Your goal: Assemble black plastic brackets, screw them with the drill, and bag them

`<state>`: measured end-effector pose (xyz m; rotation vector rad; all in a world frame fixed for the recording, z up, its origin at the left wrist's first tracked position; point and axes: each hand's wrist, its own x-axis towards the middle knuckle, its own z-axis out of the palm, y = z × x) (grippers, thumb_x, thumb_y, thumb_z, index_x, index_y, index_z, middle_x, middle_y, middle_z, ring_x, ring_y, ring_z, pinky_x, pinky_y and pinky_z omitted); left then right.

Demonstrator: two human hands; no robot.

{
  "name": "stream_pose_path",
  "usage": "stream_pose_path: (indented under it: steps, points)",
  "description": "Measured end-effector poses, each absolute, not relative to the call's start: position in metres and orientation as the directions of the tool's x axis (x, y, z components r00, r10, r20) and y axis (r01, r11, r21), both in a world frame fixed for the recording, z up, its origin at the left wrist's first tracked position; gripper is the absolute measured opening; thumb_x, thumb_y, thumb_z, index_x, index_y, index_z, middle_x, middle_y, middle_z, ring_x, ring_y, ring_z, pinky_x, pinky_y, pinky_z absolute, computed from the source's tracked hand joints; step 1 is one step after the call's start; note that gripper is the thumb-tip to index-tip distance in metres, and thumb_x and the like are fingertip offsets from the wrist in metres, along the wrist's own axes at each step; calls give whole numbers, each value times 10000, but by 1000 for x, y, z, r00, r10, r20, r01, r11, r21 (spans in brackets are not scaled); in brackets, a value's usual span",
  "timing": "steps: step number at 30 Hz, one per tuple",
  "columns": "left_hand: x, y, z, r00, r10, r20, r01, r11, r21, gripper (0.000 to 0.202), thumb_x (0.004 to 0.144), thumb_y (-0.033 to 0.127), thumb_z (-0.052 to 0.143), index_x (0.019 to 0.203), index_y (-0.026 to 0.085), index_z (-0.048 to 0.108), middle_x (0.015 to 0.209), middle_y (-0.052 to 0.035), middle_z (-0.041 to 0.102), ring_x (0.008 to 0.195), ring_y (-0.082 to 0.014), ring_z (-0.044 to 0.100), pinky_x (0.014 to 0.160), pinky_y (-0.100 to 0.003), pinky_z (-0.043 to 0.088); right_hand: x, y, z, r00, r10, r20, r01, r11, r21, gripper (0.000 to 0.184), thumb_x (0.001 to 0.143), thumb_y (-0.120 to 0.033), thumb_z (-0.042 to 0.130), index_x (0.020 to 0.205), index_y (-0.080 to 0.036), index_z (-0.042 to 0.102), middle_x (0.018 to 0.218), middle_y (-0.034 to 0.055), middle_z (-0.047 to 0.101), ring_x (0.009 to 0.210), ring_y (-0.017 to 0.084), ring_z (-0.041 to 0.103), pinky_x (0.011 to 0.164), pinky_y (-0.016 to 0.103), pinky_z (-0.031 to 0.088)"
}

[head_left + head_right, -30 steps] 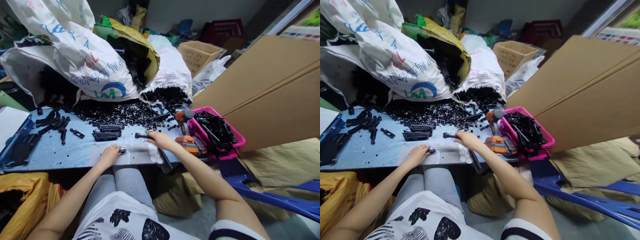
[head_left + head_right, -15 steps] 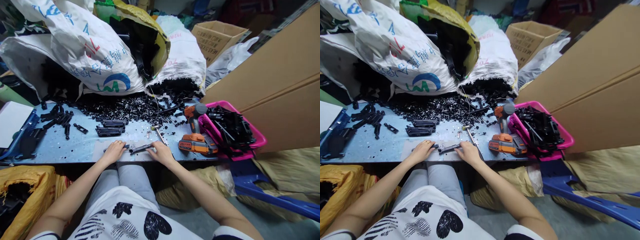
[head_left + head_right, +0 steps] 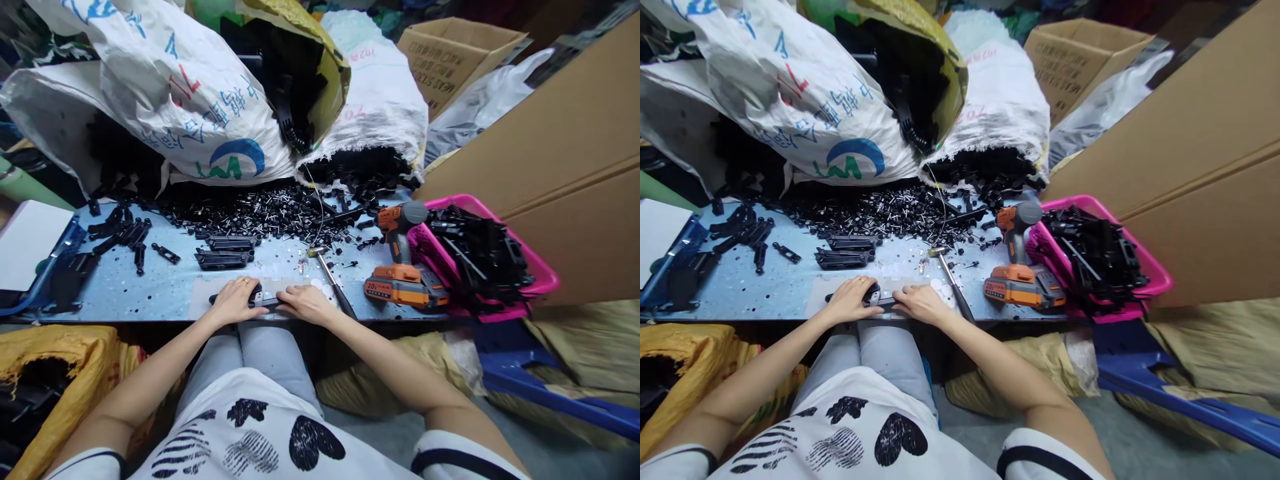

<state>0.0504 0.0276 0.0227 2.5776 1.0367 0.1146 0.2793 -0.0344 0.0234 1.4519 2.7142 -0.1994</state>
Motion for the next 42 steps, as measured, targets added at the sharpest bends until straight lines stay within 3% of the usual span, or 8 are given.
stream_pose_path:
  steps: [10, 17, 21, 25, 28, 31, 37, 42]
  points:
    - [35, 20, 13, 708, 689, 151, 577, -689, 439, 379, 805, 480, 568, 1043, 191, 506, 964, -77, 625, 910, -232, 607, 749, -319, 463, 259, -39, 67, -531, 846, -42, 846, 532, 23, 325, 976, -386, 312, 1125, -213, 543, 880, 89, 607, 805, 190, 536, 650, 294, 289]
    - [54, 30, 15, 781, 620, 75, 550, -740, 387, 522, 784, 554, 575, 1145, 185, 501, 1042, -93, 614, 1003, -255, 558, 827, -355, 447, 282, -35, 30, -484, 874, -30, 874, 482, -67, 368, 953, -471, 346, 1053, -204, 580, 843, 74, 606, 785, 182, 547, 661, 276, 313]
    - [90, 97, 29, 660, 723, 203, 650, -685, 329, 350, 917, 323, 416, 1219, 163, 494, 1164, -127, 556, 1100, -261, 474, 895, -397, 397, 299, -44, 10, -443, 896, 31, 888, 443, -124, 363, 945, -459, 377, 1054, -184, 589, 936, 91, 621, 867, 198, 548, 737, 301, 361]
    - [121, 180, 34, 574, 800, 177, 767, -600, 226, 361, 833, 28, 364, 1089, 135, 595, 1075, -154, 573, 996, -255, 508, 813, -385, 412, 302, -40, 14, -394, 916, 74, 896, 400, -194, 353, 935, -441, 409, 1144, -196, 553, 1083, 108, 601, 980, 217, 529, 820, 342, 390]
    - [132, 209, 32, 610, 775, 166, 742, -632, 223, 290, 791, -13, 386, 880, 91, 642, 945, -156, 600, 922, -237, 539, 805, -361, 416, 305, -4, 20, -303, 944, 127, 925, 324, -197, 317, 954, -355, 378, 1171, -189, 541, 1113, 114, 585, 1021, 222, 508, 843, 344, 400]
    - [126, 206, 36, 606, 770, 201, 737, -638, 223, 289, 817, 2, 369, 922, 57, 632, 949, -172, 599, 927, -235, 554, 837, -363, 420, 309, 53, 22, -140, 977, 162, 978, 162, -129, 304, 947, -276, 366, 1185, -181, 531, 1119, 123, 566, 1026, 238, 482, 837, 341, 403]
    - [53, 119, 38, 283, 773, 567, 589, -607, 533, 265, 925, 220, 401, 1082, 144, 600, 1006, -94, 625, 951, -179, 588, 858, -320, 476, 307, 132, 19, -4, 1000, 21, 1000, 4, 17, 262, 900, -152, 373, 1079, -141, 564, 1078, 142, 541, 986, 232, 477, 770, 296, 391]
    - [5, 38, 7, 113, 853, 510, 542, -483, 688, 234, 910, 264, 456, 1019, 155, 633, 936, -76, 652, 827, -153, 630, 761, -300, 530, 306, 122, 23, 57, 996, 74, 997, -52, -64, 285, 881, -177, 394, 1104, -139, 567, 1083, 136, 526, 953, 238, 521, 771, 302, 398]
